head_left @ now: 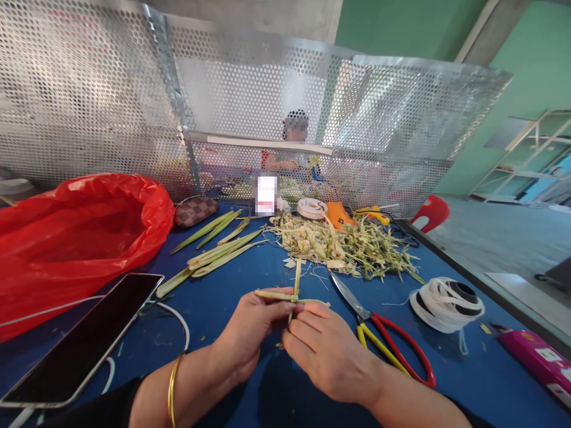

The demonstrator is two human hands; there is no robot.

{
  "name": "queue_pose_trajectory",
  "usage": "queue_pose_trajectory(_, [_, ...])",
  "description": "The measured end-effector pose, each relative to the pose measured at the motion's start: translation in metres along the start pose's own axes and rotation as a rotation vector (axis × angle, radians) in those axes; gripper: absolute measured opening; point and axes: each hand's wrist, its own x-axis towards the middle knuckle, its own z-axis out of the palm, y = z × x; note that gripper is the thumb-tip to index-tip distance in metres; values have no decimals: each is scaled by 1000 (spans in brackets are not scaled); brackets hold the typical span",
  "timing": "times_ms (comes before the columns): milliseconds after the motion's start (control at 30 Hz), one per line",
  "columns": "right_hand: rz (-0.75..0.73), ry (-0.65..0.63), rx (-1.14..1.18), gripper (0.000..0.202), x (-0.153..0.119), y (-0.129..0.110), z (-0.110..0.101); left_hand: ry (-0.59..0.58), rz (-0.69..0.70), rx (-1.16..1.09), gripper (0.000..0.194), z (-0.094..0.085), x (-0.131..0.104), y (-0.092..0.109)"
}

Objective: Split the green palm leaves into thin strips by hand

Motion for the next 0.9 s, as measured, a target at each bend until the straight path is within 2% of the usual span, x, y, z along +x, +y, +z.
queue_pose_trajectory(100, [165, 118, 7, 16, -2, 10, -4, -12, 25, -7, 31, -5, 5, 5])
queue_pose_trajectory(167, [331, 232, -35, 22, -2, 17, -8, -21, 29, -31, 27, -8, 6, 8])
queue_pose_trajectory(200, [403, 253, -61, 24, -1, 20, -10, -30, 24, -41, 26, -8, 5, 9])
queue_pose_trajectory(267, [494, 206, -70, 19, 0, 22, -10, -28, 14, -41, 25, -7, 4, 10])
queue_pose_trajectory(367, [482, 94, -33, 24, 2, 18, -6, 30, 39, 38, 21, -5, 3, 8])
queue_pose_trajectory(500, [339, 34, 40, 29, 3, 9, -2, 87, 141, 129, 21, -2, 5, 3])
queue_pose_trajectory(567, [443, 0, 215, 32, 3, 9, -2, 92, 155, 143, 24, -2, 6, 3])
queue_pose_trajectory(633, [723, -9, 520, 37, 3, 13, -2, 81, 127, 165, 25, -2, 5, 4])
queue_pose_trajectory(700, [997, 67, 868, 37, 5, 18, -3, 37, 86, 192, 25, -2, 3, 6])
queue_pose_trajectory(733, [1085, 126, 1019, 35, 6, 20, -3, 8, 65, 203, 25, -1, 2, 8])
queue_pose_trajectory(800, [1160, 248, 1219, 28, 8, 22, -4, -51, 14, 219, 24, 0, 1, 9])
queue_pose_trajectory(900, [1146, 330, 1283, 24, 11, 19, -6, -81, -10, 267, 30, 1, 1, 9])
